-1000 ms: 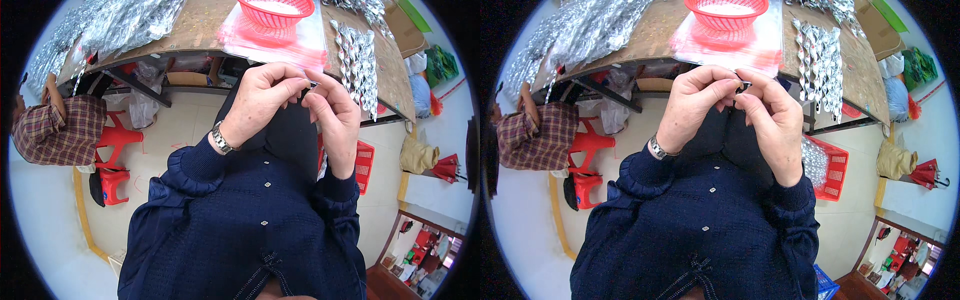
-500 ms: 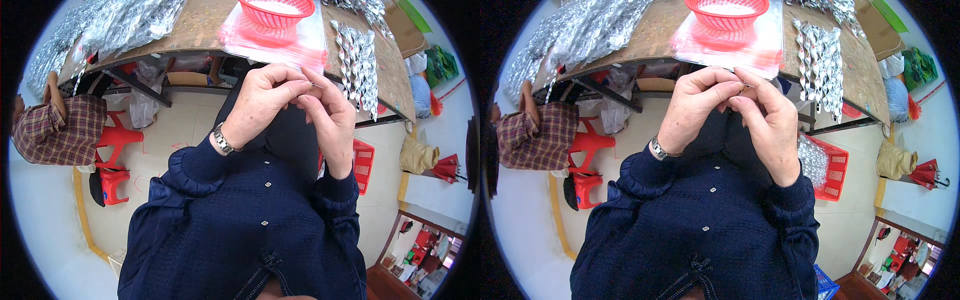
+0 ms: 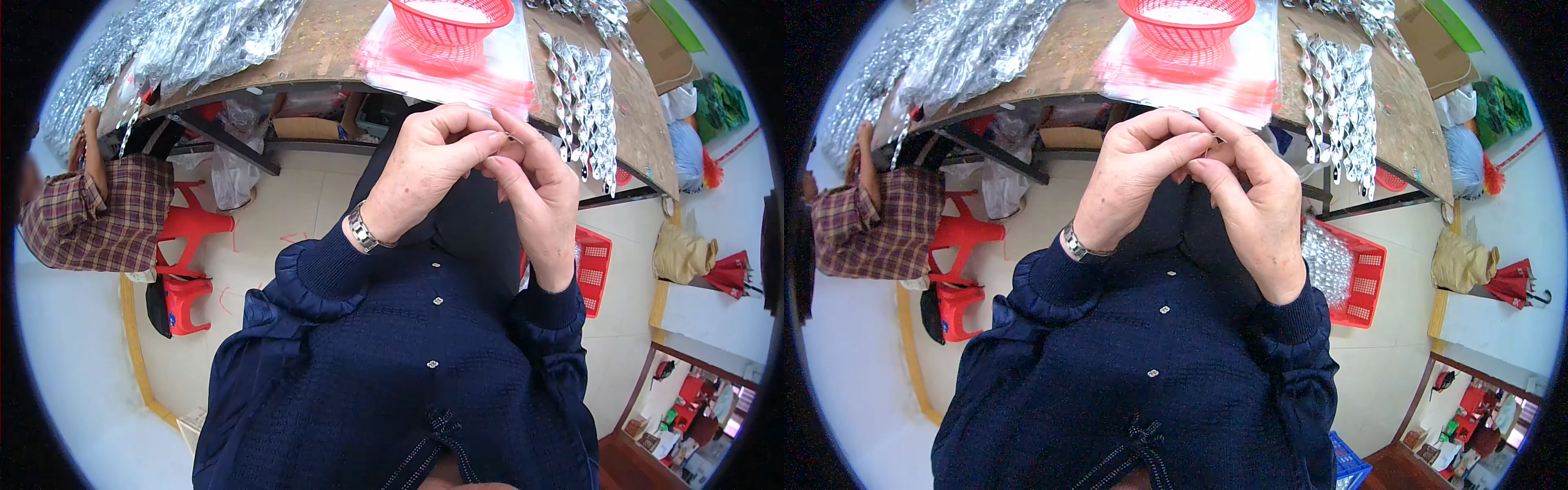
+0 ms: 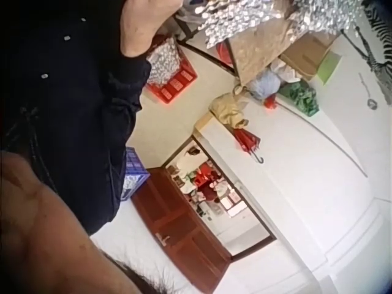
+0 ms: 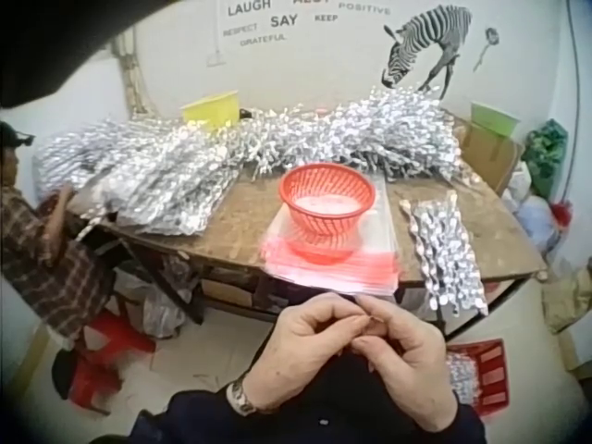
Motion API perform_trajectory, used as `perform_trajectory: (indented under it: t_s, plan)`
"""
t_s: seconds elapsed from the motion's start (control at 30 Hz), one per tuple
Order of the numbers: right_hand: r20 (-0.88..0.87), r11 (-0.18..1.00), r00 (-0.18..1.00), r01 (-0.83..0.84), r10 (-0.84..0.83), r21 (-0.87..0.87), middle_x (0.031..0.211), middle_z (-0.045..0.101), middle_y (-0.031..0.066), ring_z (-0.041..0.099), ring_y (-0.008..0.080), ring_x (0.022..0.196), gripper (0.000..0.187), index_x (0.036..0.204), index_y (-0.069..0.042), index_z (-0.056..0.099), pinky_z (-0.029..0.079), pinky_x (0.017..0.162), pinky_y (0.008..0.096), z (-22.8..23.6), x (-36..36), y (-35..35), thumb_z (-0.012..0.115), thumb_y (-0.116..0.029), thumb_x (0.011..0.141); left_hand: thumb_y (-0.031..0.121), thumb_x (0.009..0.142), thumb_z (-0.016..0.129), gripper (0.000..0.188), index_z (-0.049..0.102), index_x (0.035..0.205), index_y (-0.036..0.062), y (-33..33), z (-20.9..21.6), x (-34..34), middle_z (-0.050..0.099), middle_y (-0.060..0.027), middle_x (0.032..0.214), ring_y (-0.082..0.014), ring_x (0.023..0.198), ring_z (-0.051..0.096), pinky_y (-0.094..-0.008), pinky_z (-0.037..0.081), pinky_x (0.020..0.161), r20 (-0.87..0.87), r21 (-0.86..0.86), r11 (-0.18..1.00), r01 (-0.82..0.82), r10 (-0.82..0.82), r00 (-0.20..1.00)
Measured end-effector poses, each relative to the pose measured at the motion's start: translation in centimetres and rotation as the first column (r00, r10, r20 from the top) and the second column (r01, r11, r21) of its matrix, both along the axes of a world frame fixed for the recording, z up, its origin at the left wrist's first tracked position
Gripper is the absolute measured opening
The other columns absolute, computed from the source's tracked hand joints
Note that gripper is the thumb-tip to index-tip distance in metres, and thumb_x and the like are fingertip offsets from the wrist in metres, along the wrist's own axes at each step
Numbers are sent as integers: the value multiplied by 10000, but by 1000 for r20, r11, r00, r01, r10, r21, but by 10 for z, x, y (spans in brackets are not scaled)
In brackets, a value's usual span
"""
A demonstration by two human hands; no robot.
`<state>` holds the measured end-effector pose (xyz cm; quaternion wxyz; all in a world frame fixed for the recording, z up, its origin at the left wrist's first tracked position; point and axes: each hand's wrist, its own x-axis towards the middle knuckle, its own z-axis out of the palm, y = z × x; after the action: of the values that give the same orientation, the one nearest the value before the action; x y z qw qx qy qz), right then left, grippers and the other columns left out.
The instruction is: Stringing small black and silver decorative components onto a thin wire at a workbench.
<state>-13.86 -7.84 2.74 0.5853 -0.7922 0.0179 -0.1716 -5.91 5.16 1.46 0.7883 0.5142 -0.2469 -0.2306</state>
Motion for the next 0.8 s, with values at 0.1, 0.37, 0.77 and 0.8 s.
perform_trajectory:
  t_s: [0.1, 0.37, 0.77, 0.8]
  plan:
    - [15, 1000, 1000, -3, 3, 4, 805, 604, -3, 502, 26, 672, 399, 1286, -29, 521, 383, 560, 159, 0, 0, -2, 555, -20, 888, 126, 874, 614, 131, 669, 935, 23, 0, -1, 1, 625, 10, 812, -44, 707, 535, -190, 411, 613, 15, 24, 1000, -12, 12, 1000]
    - [9, 1000, 1000, 18, -18, 6, 835, 601, 1, 473, 29, 651, 356, 1273, -26, 520, 384, 577, 159, 9, -3, -8, 528, -96, 924, 106, 875, 608, 120, 668, 934, 21, 1, 1, 3, 618, 10, 801, -43, 705, 538, -184, 413, 604, 77, 22, 999, -42, 41, 996]
    - [46, 950, 997, -52, 69, -307, 978, 592, 26, 465, 38, 653, 305, 1183, -20, 587, 406, 602, 181, 31, 5, -35, 549, -42, 880, 34, 861, 604, 81, 651, 908, -13, 0, 2, 5, 592, -3, 861, -56, 735, 530, -191, 427, 657, 305, 62, 993, -98, 75, 949]
    - [46, 950, 996, -54, 72, -307, 978, 592, 26, 465, 38, 653, 305, 1183, -20, 587, 406, 602, 181, 35, 5, -35, 549, -42, 880, 23, 859, 601, 75, 645, 900, -22, 0, 2, 5, 590, -7, 866, -62, 740, 533, -196, 433, 671, 318, 76, 993, -95, 66, 946]
